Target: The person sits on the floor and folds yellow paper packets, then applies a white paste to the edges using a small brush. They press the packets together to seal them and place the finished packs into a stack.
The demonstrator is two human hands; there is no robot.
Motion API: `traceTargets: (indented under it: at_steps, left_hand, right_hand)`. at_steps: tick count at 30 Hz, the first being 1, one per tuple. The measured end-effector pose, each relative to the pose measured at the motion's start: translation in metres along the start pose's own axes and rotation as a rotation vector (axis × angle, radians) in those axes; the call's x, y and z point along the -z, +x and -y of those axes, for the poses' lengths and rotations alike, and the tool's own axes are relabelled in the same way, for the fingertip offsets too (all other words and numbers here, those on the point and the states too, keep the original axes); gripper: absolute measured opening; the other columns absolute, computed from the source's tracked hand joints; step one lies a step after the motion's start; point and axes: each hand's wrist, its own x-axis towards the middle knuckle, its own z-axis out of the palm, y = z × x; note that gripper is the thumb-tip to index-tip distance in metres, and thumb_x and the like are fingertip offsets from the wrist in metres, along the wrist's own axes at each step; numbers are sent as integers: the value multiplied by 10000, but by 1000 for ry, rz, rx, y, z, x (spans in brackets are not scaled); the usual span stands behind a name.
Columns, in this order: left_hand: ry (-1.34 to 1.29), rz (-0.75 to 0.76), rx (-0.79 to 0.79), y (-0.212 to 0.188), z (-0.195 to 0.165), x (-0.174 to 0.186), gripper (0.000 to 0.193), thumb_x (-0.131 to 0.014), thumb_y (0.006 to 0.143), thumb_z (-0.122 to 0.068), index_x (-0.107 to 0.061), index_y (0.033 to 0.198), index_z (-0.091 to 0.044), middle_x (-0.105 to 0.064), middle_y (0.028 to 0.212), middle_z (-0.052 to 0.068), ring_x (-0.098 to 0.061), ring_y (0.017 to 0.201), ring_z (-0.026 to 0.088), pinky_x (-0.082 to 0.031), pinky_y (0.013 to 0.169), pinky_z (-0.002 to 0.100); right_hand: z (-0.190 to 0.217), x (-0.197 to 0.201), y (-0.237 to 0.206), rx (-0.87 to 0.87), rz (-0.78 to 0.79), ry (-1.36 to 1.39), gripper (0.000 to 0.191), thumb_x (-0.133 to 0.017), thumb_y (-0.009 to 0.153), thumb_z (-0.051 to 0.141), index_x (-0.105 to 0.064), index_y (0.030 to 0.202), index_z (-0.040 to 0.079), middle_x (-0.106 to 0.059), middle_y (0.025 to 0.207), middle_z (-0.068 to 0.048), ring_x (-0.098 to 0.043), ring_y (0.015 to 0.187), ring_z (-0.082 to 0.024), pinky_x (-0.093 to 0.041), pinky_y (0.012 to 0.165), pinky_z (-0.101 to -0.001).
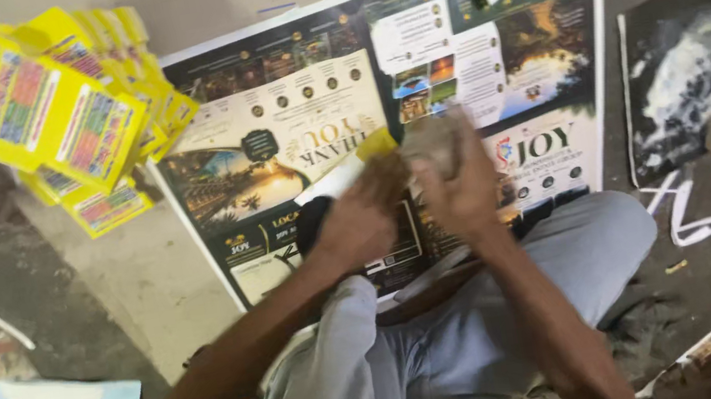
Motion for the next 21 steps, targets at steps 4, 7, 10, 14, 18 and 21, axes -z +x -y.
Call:
traceTargets:
  at_steps: [4, 7, 10, 14, 18, 21]
  left_hand:
    - [205, -33, -127, -8, -25, -44, 541, -539, 958, -204, -479, 1447, 20, -462, 1558, 208, -377, 1508, 289, -229, 1286, 406]
    - [-2, 139, -80, -11, -26, -57, 499, -500, 1005, -160, -492, 1473, 13, -507, 1531, 187, -423, 1481, 277, -243, 1284, 404]
    - [2, 40, -33, -9, -25, -57, 554, -506, 960, -162, -487, 1489, 0, -497, 1536, 171, -412, 1475, 269, -240, 1273, 383]
    - [147, -154, -75, -9, -28, -51, 578, -500, 942, -140, -472, 1506, -16, -471, 1581, 136, -381, 1503, 229, -231, 1272, 368]
    - [168, -93, -102, -9, -26, -47, 609, -504, 888, -135, -462, 1477, 16, -449, 1584, 156, -358, 1503, 244, -218, 1262, 384]
    - [102, -34, -110, -6, -23, -44, 579, -506, 896, -114, -496, 1451, 49, -472, 1545, 208, -371, 1494, 281, -205, 1278, 405]
  right_hand:
    - [-10, 15, 22, 298, 40, -196, 540, -768, 997, 284, -501, 1375, 5, -577, 1063, -147, -591, 893, -304, -514, 742, -465]
    - [-21, -19, 26, 502, 353, -407, 451, -746, 991, 322, -557, 1358, 139, -586, 1038, -115, -602, 910, -280, -524, 780, -470]
    - [-34, -53, 41, 664, 529, -571, 407, -713, 1000, 350, -607, 1372, 224, -593, 1022, -113, -605, 912, -276, -533, 805, -477]
    - [-51, -64, 99, 688, 365, -865, 452, -701, 1090, 294, -639, 1537, 284, -580, 1019, -120, -588, 919, -290, -509, 784, -442]
    - [-45, -50, 108, 598, 10, -297, 407, -643, 948, 377, -597, 1292, 165, -602, 1013, -121, -587, 923, -322, -492, 787, -460]
    - [-35, -64, 56, 153, -104, 282, 328, -599, 1020, 290, -615, 1283, 95, -555, 900, -88, -517, 797, -234, -446, 703, -396]
